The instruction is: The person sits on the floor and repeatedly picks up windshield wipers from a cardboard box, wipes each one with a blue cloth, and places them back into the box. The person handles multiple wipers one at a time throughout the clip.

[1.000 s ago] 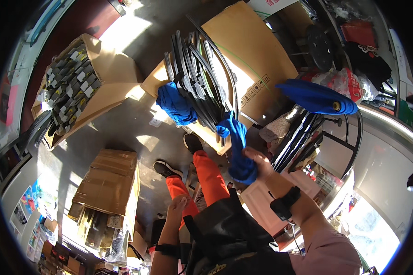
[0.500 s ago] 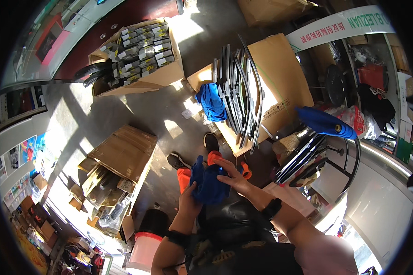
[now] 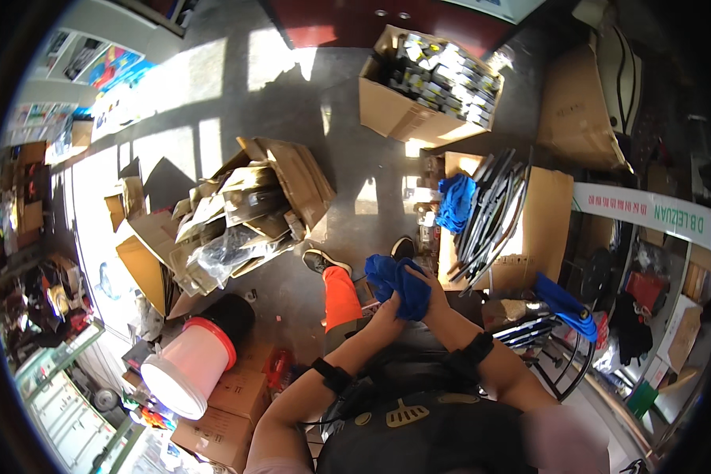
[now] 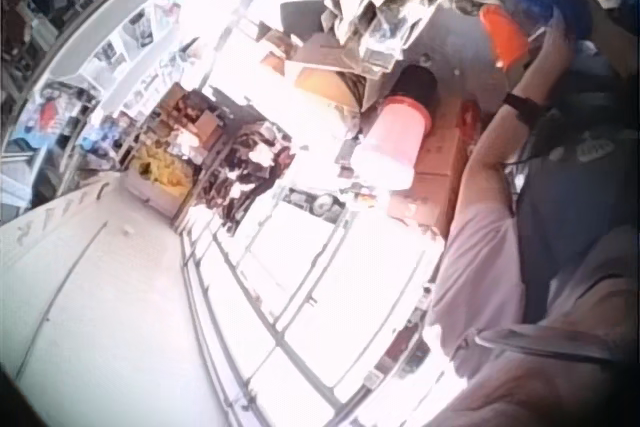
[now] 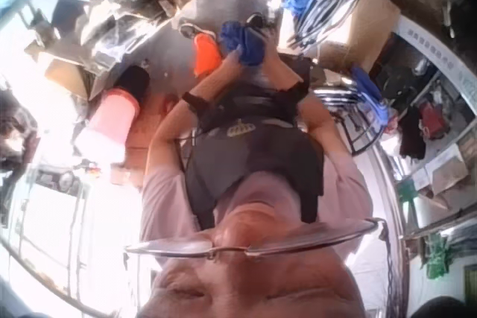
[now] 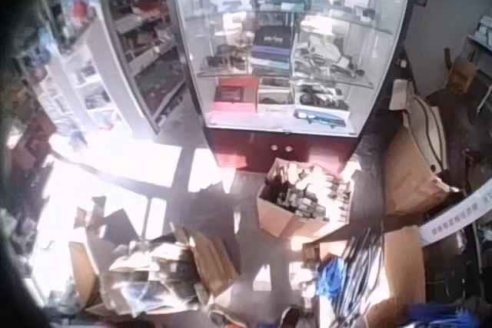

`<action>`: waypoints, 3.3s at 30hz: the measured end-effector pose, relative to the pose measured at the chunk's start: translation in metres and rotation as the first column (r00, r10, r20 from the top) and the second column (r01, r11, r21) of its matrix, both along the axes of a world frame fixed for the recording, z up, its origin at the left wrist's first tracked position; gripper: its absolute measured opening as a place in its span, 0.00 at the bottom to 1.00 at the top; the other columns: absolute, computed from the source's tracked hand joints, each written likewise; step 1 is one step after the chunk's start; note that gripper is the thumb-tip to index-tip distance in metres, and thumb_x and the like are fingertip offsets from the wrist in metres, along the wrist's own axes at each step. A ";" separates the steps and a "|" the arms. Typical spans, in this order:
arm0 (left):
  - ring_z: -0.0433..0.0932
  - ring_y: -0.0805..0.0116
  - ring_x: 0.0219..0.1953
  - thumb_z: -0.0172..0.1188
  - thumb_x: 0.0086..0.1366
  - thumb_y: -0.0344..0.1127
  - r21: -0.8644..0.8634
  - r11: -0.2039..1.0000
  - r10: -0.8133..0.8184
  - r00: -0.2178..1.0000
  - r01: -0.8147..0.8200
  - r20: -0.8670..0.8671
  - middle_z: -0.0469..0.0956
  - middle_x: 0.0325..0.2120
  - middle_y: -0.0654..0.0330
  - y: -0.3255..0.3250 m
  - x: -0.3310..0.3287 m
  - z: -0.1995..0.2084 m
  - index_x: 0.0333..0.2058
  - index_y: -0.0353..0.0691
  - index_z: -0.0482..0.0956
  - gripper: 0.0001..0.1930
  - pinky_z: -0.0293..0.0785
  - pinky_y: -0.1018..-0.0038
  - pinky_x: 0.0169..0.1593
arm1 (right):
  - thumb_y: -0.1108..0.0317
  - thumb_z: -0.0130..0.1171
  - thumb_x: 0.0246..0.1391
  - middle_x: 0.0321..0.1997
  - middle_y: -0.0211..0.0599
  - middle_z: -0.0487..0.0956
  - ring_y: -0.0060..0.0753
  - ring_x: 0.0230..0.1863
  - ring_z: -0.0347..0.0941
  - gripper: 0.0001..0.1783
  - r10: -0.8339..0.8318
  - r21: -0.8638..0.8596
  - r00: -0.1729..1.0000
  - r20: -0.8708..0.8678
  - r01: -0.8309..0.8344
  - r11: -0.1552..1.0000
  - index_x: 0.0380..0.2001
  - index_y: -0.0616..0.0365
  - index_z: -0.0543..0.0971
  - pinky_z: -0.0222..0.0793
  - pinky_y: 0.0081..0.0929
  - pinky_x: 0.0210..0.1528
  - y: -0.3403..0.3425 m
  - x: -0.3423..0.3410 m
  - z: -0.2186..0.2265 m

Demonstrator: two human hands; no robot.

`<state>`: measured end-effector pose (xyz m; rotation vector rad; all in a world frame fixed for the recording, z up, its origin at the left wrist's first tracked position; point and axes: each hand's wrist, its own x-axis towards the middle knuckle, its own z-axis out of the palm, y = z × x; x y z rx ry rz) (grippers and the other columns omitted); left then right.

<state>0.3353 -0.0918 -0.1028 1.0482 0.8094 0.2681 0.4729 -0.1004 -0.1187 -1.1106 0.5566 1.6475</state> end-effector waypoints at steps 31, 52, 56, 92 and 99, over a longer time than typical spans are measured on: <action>0.76 0.50 0.44 0.55 0.55 0.43 0.110 0.598 0.466 0.232 -0.794 -0.854 0.79 0.38 0.48 -0.164 -0.445 -0.048 0.40 0.38 0.77 0.18 0.71 0.64 0.50 | 0.68 0.56 0.44 0.41 0.39 0.76 0.37 0.42 0.74 0.22 0.629 0.194 0.488 0.605 -0.857 0.478 0.46 0.61 0.71 0.72 0.32 0.46 0.252 -0.182 0.126; 0.77 0.51 0.40 0.53 0.58 0.47 0.127 0.510 0.564 0.219 -0.851 -0.796 0.79 0.34 0.46 0.047 -0.718 -0.179 0.40 0.36 0.76 0.20 0.72 0.63 0.46 | 0.49 0.45 0.59 0.51 0.42 0.72 0.35 0.52 0.69 0.26 0.802 0.146 0.264 0.536 -0.965 0.220 0.49 0.60 0.70 0.62 0.32 0.57 0.273 -0.541 0.102; 0.80 0.58 0.30 0.53 0.59 0.50 0.193 0.458 0.572 0.121 -0.868 -0.811 0.79 0.25 0.49 0.057 -0.763 -0.230 0.36 0.32 0.77 0.23 0.74 0.67 0.36 | 0.48 0.49 0.58 0.42 0.35 0.76 0.25 0.44 0.71 0.24 0.786 -0.041 -0.131 0.605 -0.990 -0.133 0.42 0.60 0.75 0.64 0.24 0.50 0.307 -0.631 0.026; 0.78 0.58 0.34 0.55 0.54 0.26 -0.230 -0.501 0.746 -0.281 -0.834 -0.604 0.76 0.34 0.53 0.106 -0.781 -0.372 0.39 0.31 0.72 0.12 0.81 0.66 0.33 | 0.49 0.54 0.52 0.44 0.54 0.76 0.56 0.48 0.71 0.30 0.566 -0.932 -0.777 0.276 -0.361 -0.042 0.53 0.56 0.68 0.66 0.41 0.50 0.149 -0.568 -0.200; 0.77 0.54 0.37 0.55 0.56 0.24 -0.304 -0.641 0.720 -0.415 -0.705 -0.557 0.74 0.37 0.49 0.112 -0.664 -0.379 0.40 0.28 0.69 0.12 0.83 0.64 0.36 | 0.53 0.58 0.50 0.43 0.46 0.77 0.52 0.42 0.75 0.27 0.175 -0.798 -0.853 0.491 -0.521 -0.302 0.53 0.50 0.67 0.71 0.40 0.43 0.128 -0.522 -0.180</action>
